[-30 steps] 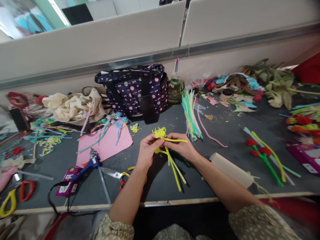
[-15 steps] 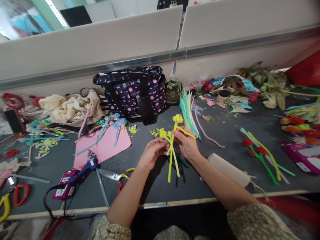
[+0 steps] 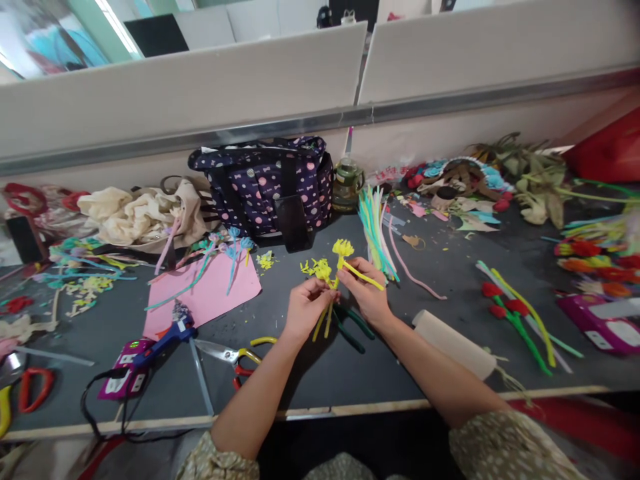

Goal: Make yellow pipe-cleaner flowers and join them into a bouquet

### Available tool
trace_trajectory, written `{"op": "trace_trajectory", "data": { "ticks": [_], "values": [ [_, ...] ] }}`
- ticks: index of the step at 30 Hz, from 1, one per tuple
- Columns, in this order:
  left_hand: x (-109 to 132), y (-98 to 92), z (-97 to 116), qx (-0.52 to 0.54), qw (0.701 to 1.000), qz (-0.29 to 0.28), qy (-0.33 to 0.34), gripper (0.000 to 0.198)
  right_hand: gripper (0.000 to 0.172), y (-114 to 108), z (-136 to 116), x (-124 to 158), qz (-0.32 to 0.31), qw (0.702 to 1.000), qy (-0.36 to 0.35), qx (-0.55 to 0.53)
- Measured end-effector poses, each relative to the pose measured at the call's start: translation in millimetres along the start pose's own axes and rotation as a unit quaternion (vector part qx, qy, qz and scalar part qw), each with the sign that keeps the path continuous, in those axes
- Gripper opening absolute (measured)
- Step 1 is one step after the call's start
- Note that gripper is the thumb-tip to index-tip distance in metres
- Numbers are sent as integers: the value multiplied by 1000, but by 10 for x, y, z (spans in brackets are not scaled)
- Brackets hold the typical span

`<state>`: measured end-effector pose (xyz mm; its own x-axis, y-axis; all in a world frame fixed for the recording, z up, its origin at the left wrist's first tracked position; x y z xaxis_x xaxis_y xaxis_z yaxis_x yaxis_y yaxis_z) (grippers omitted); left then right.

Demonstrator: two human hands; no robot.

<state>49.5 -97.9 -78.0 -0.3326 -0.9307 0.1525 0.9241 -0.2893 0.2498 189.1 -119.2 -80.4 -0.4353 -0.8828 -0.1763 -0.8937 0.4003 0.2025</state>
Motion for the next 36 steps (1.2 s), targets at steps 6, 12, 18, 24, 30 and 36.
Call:
{"op": "trace_trajectory", "data": {
  "ticks": [6, 12, 18, 24, 30, 36],
  "values": [
    [-20, 8, 27, -51, 994, 30, 93, 19, 17, 9, -51, 2, -6, 998, -11, 63],
    [-63, -45, 36, 33, 998, 33, 34, 18, 13, 16, -31, -7, -35, 996, -15, 82],
    [-70, -100, 85, 63, 998, -6, -24, 20, 15, -90, 24, -64, -64, 995, -20, 70],
    [-106, -143, 57, 64, 995, -35, -67, 29, 16, -81, 65, -65, -116, 993, 19, -13],
    [-74, -115, 92, 83, 992, -53, -81, 36, 10, -109, 43, -55, -127, 991, -29, 7],
    [-26, -103, 89, 102, 987, -74, -96, 33, 2, -133, -42, -35, -136, 983, -112, 46]
  ]
}}
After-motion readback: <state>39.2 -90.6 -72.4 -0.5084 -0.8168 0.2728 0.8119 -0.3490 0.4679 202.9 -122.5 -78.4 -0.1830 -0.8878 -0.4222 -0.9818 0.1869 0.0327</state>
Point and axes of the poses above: each hand's wrist, its own x-axis away from the middle knuckle, its own y-axis out of the palm, z = x × y, the point moved 1 cm from there along -x, towards the middle knuckle, and after that the axes turned 4 degrees about z, right-handed, at the moved point
